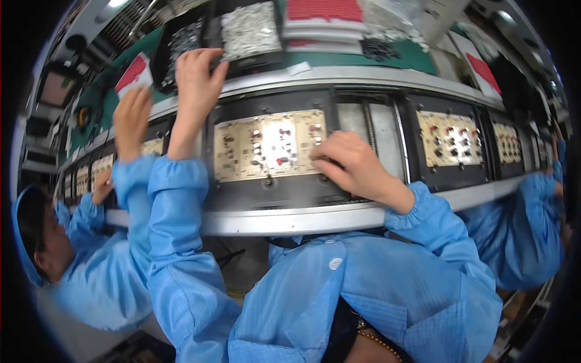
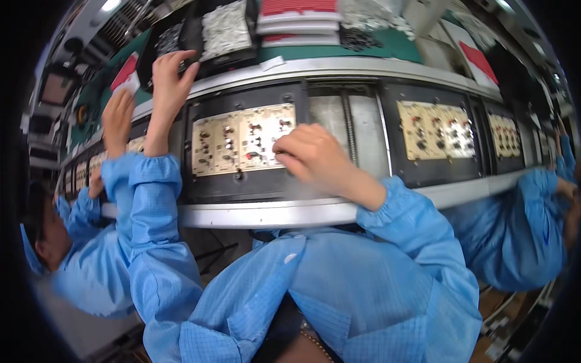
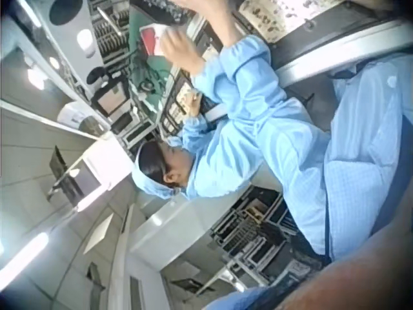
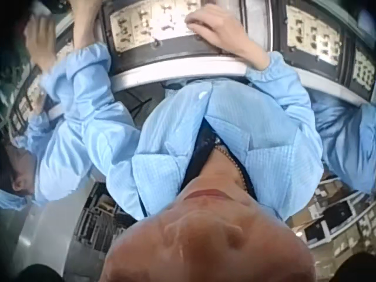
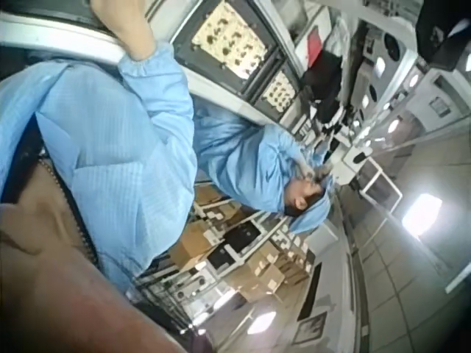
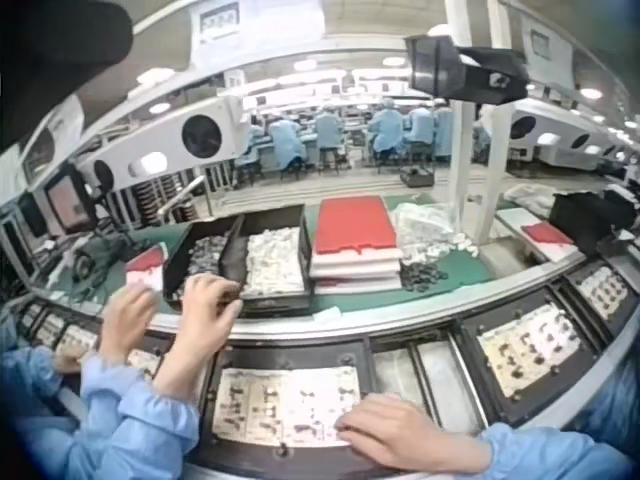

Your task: The person assembles electronics along a conveyor line by picking components from bins, attaching them onto circuit boards by hand, and sliding the board trays along the track.

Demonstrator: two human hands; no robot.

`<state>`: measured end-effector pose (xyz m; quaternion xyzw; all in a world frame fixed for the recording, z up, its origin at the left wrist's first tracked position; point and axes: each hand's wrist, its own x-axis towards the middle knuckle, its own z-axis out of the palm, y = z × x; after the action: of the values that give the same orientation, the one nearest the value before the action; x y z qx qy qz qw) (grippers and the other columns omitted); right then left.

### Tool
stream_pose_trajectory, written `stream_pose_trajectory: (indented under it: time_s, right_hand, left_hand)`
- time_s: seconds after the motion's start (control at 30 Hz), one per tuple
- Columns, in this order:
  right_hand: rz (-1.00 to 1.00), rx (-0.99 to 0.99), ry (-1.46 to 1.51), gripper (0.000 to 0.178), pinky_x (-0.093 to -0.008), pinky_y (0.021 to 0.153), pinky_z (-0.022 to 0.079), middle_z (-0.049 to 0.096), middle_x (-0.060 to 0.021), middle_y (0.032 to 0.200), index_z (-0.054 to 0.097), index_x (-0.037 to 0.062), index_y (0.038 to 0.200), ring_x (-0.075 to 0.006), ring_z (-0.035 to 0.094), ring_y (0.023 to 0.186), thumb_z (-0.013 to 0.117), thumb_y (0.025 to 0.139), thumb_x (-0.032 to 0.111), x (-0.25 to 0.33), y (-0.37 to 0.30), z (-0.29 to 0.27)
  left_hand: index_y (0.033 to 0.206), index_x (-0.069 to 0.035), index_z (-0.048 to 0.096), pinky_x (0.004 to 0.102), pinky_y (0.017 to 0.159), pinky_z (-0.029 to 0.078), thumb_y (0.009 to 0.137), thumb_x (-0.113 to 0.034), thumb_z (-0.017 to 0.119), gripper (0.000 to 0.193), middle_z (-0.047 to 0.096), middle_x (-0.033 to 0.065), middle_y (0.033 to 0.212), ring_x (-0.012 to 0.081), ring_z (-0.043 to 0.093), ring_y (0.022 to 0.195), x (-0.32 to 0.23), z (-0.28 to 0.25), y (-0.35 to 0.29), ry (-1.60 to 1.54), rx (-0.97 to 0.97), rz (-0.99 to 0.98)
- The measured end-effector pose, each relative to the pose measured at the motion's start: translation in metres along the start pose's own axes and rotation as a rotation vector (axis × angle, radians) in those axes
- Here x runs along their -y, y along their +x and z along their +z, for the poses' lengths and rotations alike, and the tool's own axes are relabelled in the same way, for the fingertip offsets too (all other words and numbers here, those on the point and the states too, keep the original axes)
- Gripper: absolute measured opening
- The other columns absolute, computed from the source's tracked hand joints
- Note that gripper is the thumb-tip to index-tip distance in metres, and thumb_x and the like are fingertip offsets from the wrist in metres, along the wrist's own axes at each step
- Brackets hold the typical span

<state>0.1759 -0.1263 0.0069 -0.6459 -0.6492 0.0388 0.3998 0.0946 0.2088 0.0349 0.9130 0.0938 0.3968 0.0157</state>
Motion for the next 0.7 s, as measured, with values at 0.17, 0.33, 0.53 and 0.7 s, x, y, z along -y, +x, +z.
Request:
stream_pose_trajectory:
  time_s: [0.17, 0.33, 0.53, 0.7]
  right_hand:
    - [0.102, -0.171, -0.055, 0.013, -0.0352, 0.076, 0.045, 0.065, -0.0084, 0.084, 0.070, 0.0015, 0.092, -0.0252, 0.061, 0.080, 0.072, 0.080, 0.006, 0.009, 0.004, 0.002]
    - [0.236, -0.231, -0.014, 0.016, -0.0281, 0.073, 0.046, 0.066, -0.0066, 0.081, 0.071, 0.0012, 0.097, -0.0174, 0.062, 0.079, 0.072, 0.083, 0.007, -0.004, 0.008, -0.006]
    - [0.581, 0.044, 0.196, 0.014, -0.0277, 0.071, 0.045, 0.070, -0.0044, 0.086, 0.071, 0.0014, 0.094, -0.0111, 0.062, 0.079, 0.072, 0.084, 0.012, 0.002, 0.000, -0.019]
    - [0.345, 0.005, -0.001, 0.009, -0.0305, 0.072, 0.042, 0.066, -0.0051, 0.077, 0.070, 0.0025, 0.086, -0.0173, 0.062, 0.075, 0.072, 0.082, 0.010, 0.002, -0.007, -0.004]
  left_hand:
    - [0.098, -0.006, 0.071, 0.0409, 0.091, 0.046, 0.084, -0.015, 0.070, 0.017, 0.066, 0.0118, 0.102, 0.0333, 0.058, 0.102, 0.005, 0.004, -0.009, -0.161, 0.072, 0.011]
    - [0.093, -0.003, 0.070, 0.0422, 0.085, 0.048, 0.085, -0.014, 0.068, 0.014, 0.065, 0.0135, 0.097, 0.0342, 0.059, 0.098, -0.035, -0.004, 0.012, -0.188, 0.028, 0.004]
    - [0.094, -0.001, 0.067, 0.0391, 0.083, 0.049, 0.083, -0.007, 0.068, 0.013, 0.064, 0.0134, 0.093, 0.0327, 0.061, 0.093, -0.087, -0.027, -0.022, -0.395, 0.373, 0.021]
    - [0.088, 0.000, 0.065, 0.0418, 0.080, 0.047, 0.080, -0.001, 0.066, 0.008, 0.061, 0.0134, 0.089, 0.0329, 0.057, 0.091, -0.122, -0.053, -0.075, -0.371, 0.494, -0.074]
